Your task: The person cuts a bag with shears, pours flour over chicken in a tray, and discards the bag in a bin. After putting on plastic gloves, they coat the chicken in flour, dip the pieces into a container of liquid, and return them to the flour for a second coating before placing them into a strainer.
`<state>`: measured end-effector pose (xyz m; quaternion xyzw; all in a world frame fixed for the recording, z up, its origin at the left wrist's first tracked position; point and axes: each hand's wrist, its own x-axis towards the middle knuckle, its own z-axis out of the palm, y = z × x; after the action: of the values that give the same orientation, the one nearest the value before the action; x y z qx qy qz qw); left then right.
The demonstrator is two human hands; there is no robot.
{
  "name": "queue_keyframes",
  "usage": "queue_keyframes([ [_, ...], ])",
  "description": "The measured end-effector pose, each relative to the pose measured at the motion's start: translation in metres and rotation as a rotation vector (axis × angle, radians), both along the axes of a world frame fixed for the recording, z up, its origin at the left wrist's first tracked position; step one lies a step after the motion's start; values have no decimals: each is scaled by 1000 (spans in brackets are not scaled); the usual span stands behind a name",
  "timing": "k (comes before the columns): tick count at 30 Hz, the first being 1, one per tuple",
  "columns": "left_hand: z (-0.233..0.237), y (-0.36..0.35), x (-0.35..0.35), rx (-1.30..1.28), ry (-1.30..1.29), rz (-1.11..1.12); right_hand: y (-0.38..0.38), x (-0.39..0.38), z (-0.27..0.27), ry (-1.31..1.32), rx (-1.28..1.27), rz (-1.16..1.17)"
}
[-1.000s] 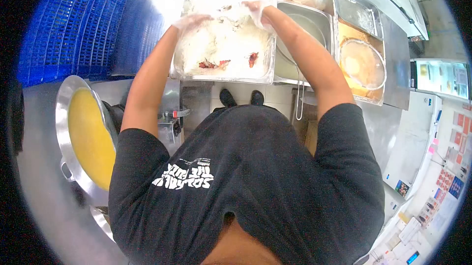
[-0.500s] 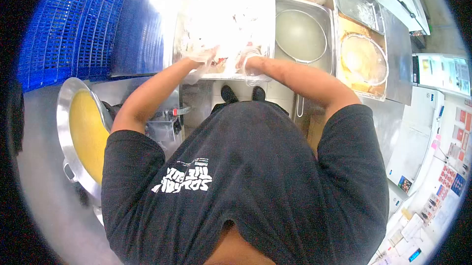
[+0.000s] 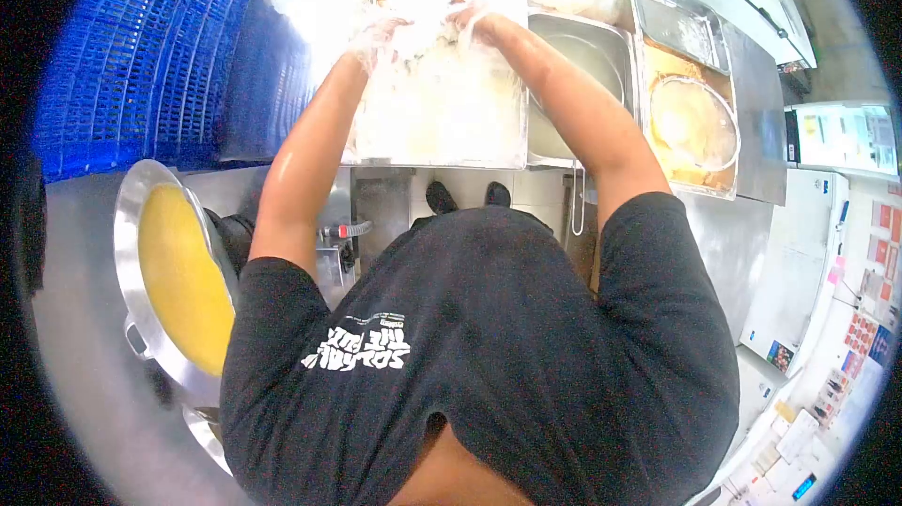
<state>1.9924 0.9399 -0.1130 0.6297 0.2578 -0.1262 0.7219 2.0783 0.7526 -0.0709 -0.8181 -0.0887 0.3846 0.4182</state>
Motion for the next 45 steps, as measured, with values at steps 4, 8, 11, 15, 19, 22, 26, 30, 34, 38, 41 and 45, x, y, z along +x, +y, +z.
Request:
queue_keyframes([
  [4, -5, 19, 1, 1552, -537, -558, 2, 17, -1, -76, 66, 38],
  [8, -38, 25, -4, 1149, -200, -424, -14, 12, -27, -391, -207, 485],
  [11, -81, 20, 14, 1192, -137, -496, -16, -7, -38, -579, -453, 613],
  [15, -88, 14, 26, 707, -163, -711, 3, -18, -74, -517, -578, 433],
  [19, -75, -13, -3, 479, -124, -855, -11, -21, -144, -308, -513, 393],
  [22, -41, -24, -31, 375, -33, -841, -32, -47, -94, -175, -341, 168],
  [26, -77, -7, -10, 125, -30, -577, -35, -23, -94, -116, -100, 103],
  [30, 8, -12, -3, 129, 6, -217, -13, 26, -13, -98, -88, 277],
  [34, 4, 3, 32, 46, -5, 88, 11, 47, 0, -21, 81, -19],
  [38, -32, 37, 18, 511, -160, -378, -3, 18, -12, -461, 62, 123],
  [41, 14, 11, -39, 1084, 20, -991, -21, -36, -4, -514, -444, 635],
  [45, -59, -13, -70, 1176, 77, -886, -22, -58, -93, -557, -468, 703],
])
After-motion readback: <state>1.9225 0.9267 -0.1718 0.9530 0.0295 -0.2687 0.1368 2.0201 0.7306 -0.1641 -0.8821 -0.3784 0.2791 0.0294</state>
